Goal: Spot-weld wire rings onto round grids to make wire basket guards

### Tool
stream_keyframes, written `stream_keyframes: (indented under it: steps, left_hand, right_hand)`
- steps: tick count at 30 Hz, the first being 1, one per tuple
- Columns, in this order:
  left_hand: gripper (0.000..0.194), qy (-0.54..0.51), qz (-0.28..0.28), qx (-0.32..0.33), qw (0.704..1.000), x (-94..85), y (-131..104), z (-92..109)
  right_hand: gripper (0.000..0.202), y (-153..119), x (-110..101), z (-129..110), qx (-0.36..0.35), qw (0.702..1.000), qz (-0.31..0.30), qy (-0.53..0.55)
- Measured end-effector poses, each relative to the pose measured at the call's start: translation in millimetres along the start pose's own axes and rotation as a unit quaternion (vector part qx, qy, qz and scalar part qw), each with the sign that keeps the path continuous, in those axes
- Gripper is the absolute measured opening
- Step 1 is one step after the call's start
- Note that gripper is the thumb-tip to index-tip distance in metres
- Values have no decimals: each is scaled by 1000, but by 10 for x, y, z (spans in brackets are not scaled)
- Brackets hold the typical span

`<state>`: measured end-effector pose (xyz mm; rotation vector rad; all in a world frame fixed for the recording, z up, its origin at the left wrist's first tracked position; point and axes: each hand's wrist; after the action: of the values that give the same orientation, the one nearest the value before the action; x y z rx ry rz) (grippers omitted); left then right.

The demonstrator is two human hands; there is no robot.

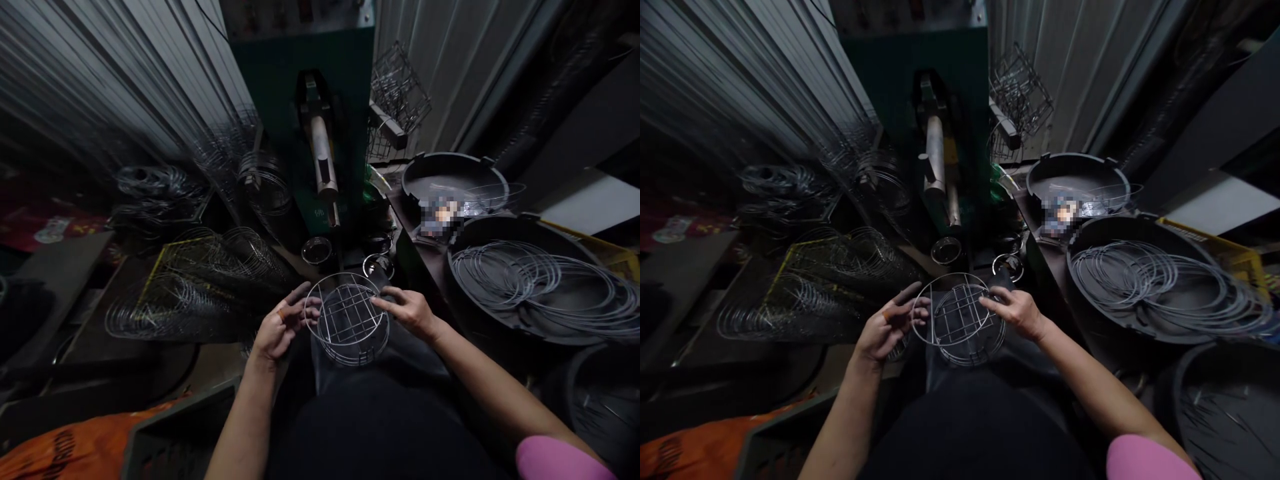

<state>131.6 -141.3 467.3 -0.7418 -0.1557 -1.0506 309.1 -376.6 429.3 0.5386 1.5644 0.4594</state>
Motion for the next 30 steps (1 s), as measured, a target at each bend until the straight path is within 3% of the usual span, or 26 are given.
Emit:
stream_keyframes:
  steps: [5,9,18,21,24,27,30]
  left_hand:
    - [71,125,73,3,989,-67,149,-246]
    - [67,214,87,6,973,-109,249,-387]
    - [60,300,70,3,951,-163,300,-484]
    - [60,310,71,5,948,-180,305,-499]
    - [60,315,67,2,947,-180,304,-498]
    - [62,311,62,-5,948,-174,304,-496]
    - [64,313,63,-7,948,-169,307,-493]
  right_hand:
    - [36,-132,62,15,-80,991,-62,-87]
    - [38,-224,100,13,-68,987,-112,-95]
    - [39,-390,152,20,-27,988,-141,-50]
    - [35,-401,153,0,39,990,-128,50]
    - [32,-323,154,-17,161,971,-61,168]
    - [31,-207,205,-13,295,926,-9,236]
    - [33,-137,307,-6,400,868,-14,295]
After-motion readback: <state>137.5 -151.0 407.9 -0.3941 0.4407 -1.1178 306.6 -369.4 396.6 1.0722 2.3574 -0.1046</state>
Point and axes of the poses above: each hand's wrist, its own y-axis towards the middle knuckle, its own x-axis out of the palm, z = x × y, and after that the axes turned 5 degrees about -x, right-handed
